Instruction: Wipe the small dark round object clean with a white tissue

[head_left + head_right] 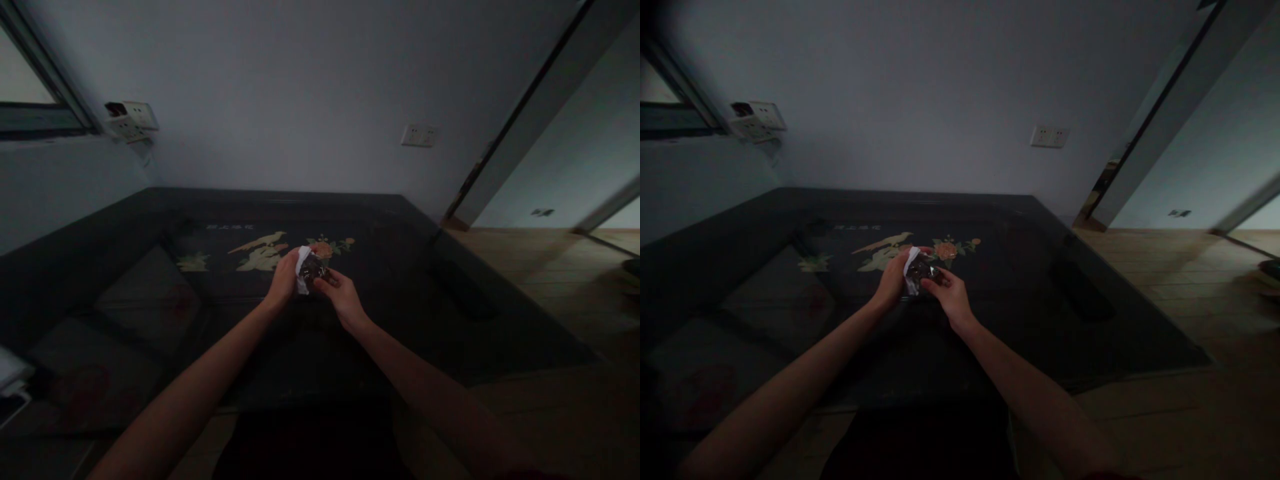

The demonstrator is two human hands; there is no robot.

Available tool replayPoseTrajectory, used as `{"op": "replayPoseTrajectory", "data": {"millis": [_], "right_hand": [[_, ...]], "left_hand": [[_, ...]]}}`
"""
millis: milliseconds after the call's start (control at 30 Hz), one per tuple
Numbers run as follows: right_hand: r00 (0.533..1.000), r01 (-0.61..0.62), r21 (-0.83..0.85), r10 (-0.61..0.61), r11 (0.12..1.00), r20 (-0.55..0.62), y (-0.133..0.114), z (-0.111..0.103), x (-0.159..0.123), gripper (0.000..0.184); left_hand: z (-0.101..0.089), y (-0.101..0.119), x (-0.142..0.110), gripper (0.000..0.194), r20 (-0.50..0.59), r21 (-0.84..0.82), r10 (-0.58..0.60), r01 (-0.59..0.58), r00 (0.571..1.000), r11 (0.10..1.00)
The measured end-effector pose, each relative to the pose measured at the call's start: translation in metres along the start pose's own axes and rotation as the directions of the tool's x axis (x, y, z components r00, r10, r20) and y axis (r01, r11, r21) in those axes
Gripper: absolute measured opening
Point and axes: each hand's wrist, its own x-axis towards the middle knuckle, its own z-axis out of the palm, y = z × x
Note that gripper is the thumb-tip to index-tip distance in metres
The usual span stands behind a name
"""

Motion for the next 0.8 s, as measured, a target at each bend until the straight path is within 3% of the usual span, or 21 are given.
{"op": "replayPoseTrajectory", "data": {"millis": [67, 133, 233, 333, 467, 633, 733, 800], "right_hand": [[1.0, -0.006, -0.009, 0.006, 1.0, 0.021, 0.0, 0.0, 0.0, 0.048], [0.999, 0.0, -0.027, 0.001, 1.0, 0.038, -0.001, 0.0, 0.0, 0.05], [0.998, 0.022, -0.052, -0.019, 0.998, 0.062, -0.002, 0.0, -0.001, 0.051], [0.998, 0.021, -0.061, -0.018, 0.998, 0.059, -0.001, -0.001, 0.0, 0.049], [1.0, 0.016, -0.056, -0.015, 0.998, 0.016, 0.001, -0.003, 0.003, 0.049], [1.0, 0.021, -0.053, -0.022, 0.998, -0.013, 0.002, -0.003, 0.003, 0.047], [1.0, 0.017, -0.048, -0.018, 0.999, -0.023, 0.002, -0.003, 0.003, 0.045], [1.0, 0.008, -0.052, -0.009, 0.999, -0.022, 0.002, -0.002, 0.002, 0.046]], "left_hand": [[-0.001, 0.0, 0.007, 0.028, 0.051, -0.169, -0.213, 0.219, 0.976, 0.961], [-0.001, 0.0, 0.01, 0.028, 0.143, -0.3, -0.351, 0.378, 0.925, 0.876], [0.0, -0.001, 0.009, 0.028, 0.197, -0.366, -0.4, 0.446, 0.895, 0.817], [0.0, -0.004, 0.006, 0.032, 0.091, -0.318, -0.324, 0.335, 0.942, 0.887], [0.0, -0.005, -0.001, 0.035, -0.004, -0.057, -0.041, 0.041, 0.999, 0.998], [0.001, -0.002, -0.013, 0.027, 0.021, 0.242, 0.287, -0.283, 0.958, 0.928], [0.001, -0.004, -0.015, 0.025, 0.116, 0.306, 0.374, -0.391, 0.92, 0.868], [0.001, -0.006, -0.014, 0.027, 0.122, 0.302, 0.389, -0.407, 0.913, 0.862]]}}
